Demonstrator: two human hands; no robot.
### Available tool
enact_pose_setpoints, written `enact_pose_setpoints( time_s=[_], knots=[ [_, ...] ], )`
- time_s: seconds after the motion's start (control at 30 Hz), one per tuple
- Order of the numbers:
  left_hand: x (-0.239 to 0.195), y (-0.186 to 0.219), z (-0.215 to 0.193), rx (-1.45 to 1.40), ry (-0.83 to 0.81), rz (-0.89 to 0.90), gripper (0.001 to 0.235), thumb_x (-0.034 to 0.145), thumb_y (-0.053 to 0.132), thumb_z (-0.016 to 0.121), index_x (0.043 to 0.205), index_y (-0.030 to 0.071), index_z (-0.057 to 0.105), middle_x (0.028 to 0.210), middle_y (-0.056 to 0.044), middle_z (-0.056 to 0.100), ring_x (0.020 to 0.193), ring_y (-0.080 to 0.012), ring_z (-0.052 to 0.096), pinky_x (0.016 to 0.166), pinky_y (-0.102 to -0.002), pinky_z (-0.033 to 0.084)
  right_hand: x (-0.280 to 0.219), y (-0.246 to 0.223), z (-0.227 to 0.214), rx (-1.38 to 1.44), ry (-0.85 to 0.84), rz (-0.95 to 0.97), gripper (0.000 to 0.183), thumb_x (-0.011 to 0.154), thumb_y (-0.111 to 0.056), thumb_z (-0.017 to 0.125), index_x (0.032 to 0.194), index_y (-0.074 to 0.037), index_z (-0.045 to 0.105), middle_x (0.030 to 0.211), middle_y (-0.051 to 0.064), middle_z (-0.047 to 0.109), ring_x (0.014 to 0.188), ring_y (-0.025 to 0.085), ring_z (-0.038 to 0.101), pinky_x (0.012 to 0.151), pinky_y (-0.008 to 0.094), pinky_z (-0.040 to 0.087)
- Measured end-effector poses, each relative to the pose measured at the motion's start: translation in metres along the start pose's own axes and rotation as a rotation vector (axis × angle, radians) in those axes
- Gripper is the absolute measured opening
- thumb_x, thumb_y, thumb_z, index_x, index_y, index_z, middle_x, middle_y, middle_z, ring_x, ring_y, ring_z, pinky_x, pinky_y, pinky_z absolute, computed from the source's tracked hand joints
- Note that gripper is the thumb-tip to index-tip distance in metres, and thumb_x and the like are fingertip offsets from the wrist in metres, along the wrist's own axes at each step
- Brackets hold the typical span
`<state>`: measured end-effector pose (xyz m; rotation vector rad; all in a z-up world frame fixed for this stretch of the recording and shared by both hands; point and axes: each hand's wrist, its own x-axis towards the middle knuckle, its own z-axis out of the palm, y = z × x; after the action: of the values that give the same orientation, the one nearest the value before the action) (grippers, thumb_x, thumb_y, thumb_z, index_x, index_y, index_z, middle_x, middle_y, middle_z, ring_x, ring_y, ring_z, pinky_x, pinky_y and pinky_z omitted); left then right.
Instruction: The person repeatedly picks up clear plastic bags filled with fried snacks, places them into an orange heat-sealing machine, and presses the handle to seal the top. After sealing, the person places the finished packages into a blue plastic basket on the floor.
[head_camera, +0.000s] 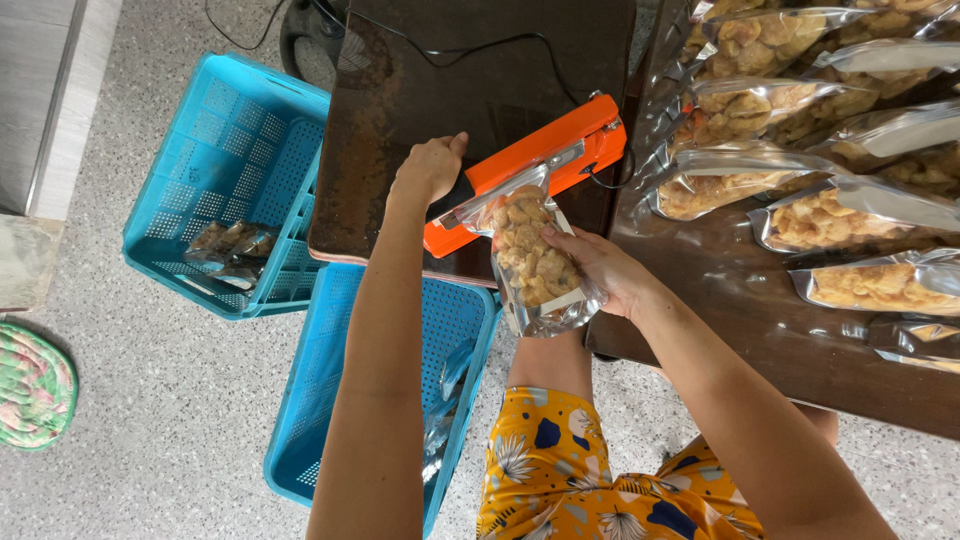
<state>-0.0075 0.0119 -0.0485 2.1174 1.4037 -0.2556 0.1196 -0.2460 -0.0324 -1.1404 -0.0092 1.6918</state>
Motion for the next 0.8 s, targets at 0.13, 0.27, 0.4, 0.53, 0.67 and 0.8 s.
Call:
enact_pose_setpoints(
  time_s=[0.13, 0.27, 0.4, 0.53, 0.67, 0.8],
  knots=[
    [-0.004, 0.003, -0.003, -0.021, -0.004, -0.038, 0.056, 0.103, 0.056, 0.029, 0.138, 0.027, 0.063, 0.137, -0.016, 0.062, 0.129, -0.041, 0.055, 0.107, -0.053, 0.045, 0.002, 0.0, 0.0, -0.029, 0.044, 0.014, 0.056, 0.09, -0.032, 0.071, 0.134, -0.001, 0.057, 0.124, 0.014, 0.071, 0.11, 0.022, 0.073, 0.092, 0.038, 0.063],
    [-0.003, 0.002, -0.003, -0.016, -0.005, -0.021, 0.056, 0.104, 0.054, 0.029, 0.136, 0.026, 0.065, 0.136, -0.016, 0.063, 0.129, -0.0407, 0.056, 0.107, -0.052, 0.046, 0.004, 0.002, -0.003, 0.016, -0.036, -0.001, 0.057, 0.09, -0.032, 0.071, 0.135, 0.0, 0.057, 0.124, 0.014, 0.071, 0.109, 0.022, 0.073, 0.091, 0.038, 0.063],
    [0.0, 0.0, 0.0, -0.005, -0.003, -0.008, 0.056, 0.104, 0.054, 0.028, 0.136, 0.025, 0.064, 0.135, -0.016, 0.065, 0.128, -0.0406, 0.057, 0.107, -0.053, 0.046, 0.005, 0.002, -0.003, 0.016, -0.038, 0.0, 0.056, 0.092, -0.031, 0.07, 0.135, 0.001, 0.057, 0.123, 0.014, 0.072, 0.107, 0.021, 0.073, 0.09, 0.037, 0.063],
    [0.005, -0.003, 0.003, 0.0, -0.002, 0.01, 0.056, 0.104, 0.053, 0.027, 0.137, 0.025, 0.064, 0.135, -0.016, 0.064, 0.129, -0.0409, 0.056, 0.106, -0.053, 0.046, 0.003, 0.003, -0.002, 0.002, -0.018, 0.0, 0.053, 0.092, -0.031, 0.068, 0.134, 0.0, 0.057, 0.121, 0.013, 0.072, 0.106, 0.02, 0.074, 0.09, 0.037, 0.063],
    [0.007, -0.006, 0.003, -0.043, 0.016, 0.027, 0.056, 0.104, 0.054, 0.03, 0.137, 0.024, 0.064, 0.135, -0.018, 0.064, 0.129, -0.0419, 0.055, 0.108, -0.053, 0.045, 0.005, 0.004, -0.003, 0.033, -0.067, -0.002, 0.053, 0.094, -0.03, 0.068, 0.134, 0.001, 0.057, 0.121, 0.015, 0.072, 0.105, 0.022, 0.074, 0.089, 0.038, 0.063],
    [-0.001, -0.002, -0.003, -0.033, 0.07, 0.049, 0.054, 0.103, 0.054, 0.034, 0.13, 0.02, 0.067, 0.129, -0.02, 0.066, 0.124, -0.0434, 0.058, 0.104, -0.054, 0.046, 0.005, 0.009, -0.007, 0.044, -0.077, -0.005, 0.052, 0.095, -0.03, 0.068, 0.135, 0.001, 0.055, 0.122, 0.015, 0.071, 0.106, 0.022, 0.073, 0.089, 0.039, 0.063]
  ],
)
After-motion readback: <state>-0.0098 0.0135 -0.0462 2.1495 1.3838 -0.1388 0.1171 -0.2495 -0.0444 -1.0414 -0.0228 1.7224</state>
